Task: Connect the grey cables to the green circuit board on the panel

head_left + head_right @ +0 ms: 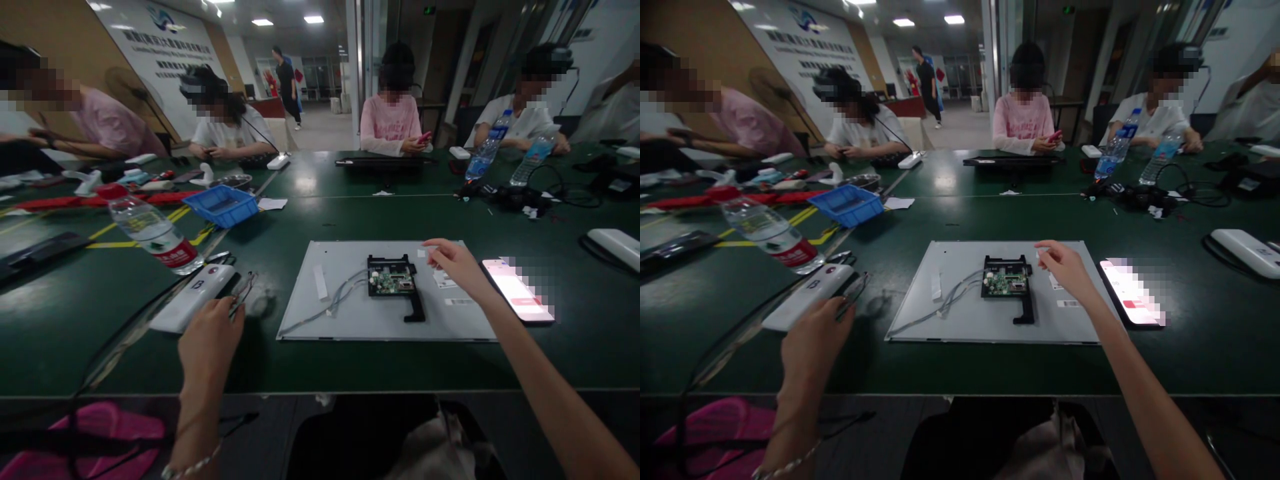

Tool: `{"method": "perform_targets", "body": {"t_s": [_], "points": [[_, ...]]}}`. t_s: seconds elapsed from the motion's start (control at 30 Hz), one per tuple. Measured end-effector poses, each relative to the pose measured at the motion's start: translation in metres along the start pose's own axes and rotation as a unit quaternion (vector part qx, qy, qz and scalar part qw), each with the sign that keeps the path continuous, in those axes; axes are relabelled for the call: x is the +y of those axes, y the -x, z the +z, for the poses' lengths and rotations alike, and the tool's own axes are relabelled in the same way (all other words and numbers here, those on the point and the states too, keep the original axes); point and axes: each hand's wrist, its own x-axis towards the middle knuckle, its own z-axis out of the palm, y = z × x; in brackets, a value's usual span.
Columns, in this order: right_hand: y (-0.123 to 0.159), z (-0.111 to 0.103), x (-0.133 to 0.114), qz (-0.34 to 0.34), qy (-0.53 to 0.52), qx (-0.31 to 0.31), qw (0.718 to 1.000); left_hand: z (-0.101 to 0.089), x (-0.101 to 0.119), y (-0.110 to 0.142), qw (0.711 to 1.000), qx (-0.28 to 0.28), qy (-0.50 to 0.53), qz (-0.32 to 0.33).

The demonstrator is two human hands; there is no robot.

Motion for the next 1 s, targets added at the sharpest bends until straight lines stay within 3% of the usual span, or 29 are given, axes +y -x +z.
{"method": "perform_targets", "body": {"t_s": [0.13,0.33,0.47,0.7,0.87,0.93,1.0], "points": [[-0.027,-0.002,0.027,-0.008,0.077,0.048,0.996,0.016,-0.008,-0.019,0.999,-0.031,-0.019,0.012],[-0.039,0.012,0.047,-0.088,0.225,0.076,0.967,0.031,-0.014,-0.025,0.999,-0.016,-0.017,0.029],[-0.034,0.016,0.059,-0.119,0.286,0.041,0.95,0.038,-0.022,-0.027,0.999,-0.036,0.014,0.005],[-0.029,0.009,0.069,-0.123,0.332,-0.007,0.935,0.043,-0.028,-0.042,0.987,-0.12,0.069,-0.077],[-0.028,0.011,0.066,-0.111,0.366,-0.012,0.924,0.021,-0.002,-0.029,0.991,-0.099,0.022,-0.09],[-0.027,0.014,0.062,-0.102,0.385,-0.001,0.917,0.006,0.019,-0.02,0.996,-0.052,0.012,-0.069],[-0.026,0.018,0.058,-0.091,0.406,0.015,0.909,-0.008,0.045,-0.014,0.999,0.009,0.039,0.001]]}}
